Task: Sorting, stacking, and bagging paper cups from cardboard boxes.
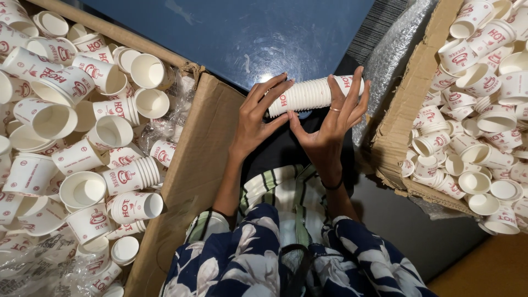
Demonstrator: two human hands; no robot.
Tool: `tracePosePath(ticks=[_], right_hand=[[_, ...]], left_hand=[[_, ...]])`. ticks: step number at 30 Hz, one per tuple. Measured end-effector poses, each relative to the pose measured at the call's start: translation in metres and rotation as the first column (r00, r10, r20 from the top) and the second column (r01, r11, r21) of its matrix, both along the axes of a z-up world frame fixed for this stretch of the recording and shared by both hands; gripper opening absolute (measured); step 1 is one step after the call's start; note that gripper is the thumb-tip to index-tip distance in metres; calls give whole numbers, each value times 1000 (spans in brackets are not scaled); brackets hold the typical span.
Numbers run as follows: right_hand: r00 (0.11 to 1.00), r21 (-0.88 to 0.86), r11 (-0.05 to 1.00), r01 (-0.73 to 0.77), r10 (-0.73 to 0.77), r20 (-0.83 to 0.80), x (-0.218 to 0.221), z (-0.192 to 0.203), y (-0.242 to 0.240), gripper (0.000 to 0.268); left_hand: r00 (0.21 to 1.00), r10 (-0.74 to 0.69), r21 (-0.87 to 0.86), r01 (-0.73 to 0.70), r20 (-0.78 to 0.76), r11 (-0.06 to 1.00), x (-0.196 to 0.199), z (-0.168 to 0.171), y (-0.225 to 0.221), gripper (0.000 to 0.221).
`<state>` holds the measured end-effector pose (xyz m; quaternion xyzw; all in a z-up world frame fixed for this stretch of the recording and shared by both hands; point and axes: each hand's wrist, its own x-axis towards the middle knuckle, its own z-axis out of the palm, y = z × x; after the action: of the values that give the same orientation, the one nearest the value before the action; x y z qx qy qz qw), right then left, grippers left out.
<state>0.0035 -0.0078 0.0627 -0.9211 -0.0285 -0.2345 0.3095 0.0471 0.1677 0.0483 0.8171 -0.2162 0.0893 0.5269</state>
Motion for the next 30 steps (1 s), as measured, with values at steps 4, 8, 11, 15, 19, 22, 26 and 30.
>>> tracePosePath(ticks=[4,8,11,15,19,22,26,30], right_hand=[[1000,12,1000,-1,1,-27,-2,5,0,87],[1000,8,1000,14,-13,-23,-2,5,2,84],[1000,14,1000,15,-15,-19,-2,6,4,84],[1000,15,1000,13,-12,-25,-3,8,2,83],[999,12,1000,0,0,-40,-4,12,2,82],[999,30,999,-15,16,-42,-4,13,2,80],[998,79,996,-45,48,-45,-5,15,0,77],[998,66,997,-34,38,-56,-6,15,0,74]], left_hand=[[1000,1,-19,0,17,1000,1,-3,0,63],[1000,-10,-72,12,19,997,1,-4,1,61],[1000,-17,-78,18,14,997,1,-5,3,62],[999,-43,-80,40,-32,996,0,-12,11,62],[995,-68,-110,60,-68,992,0,3,1,70],[999,-30,-60,28,-19,998,0,-3,-7,72],[1000,6,-16,-6,13,1000,0,-10,-8,64],[1000,-3,-29,3,22,1000,0,-9,-7,62]])
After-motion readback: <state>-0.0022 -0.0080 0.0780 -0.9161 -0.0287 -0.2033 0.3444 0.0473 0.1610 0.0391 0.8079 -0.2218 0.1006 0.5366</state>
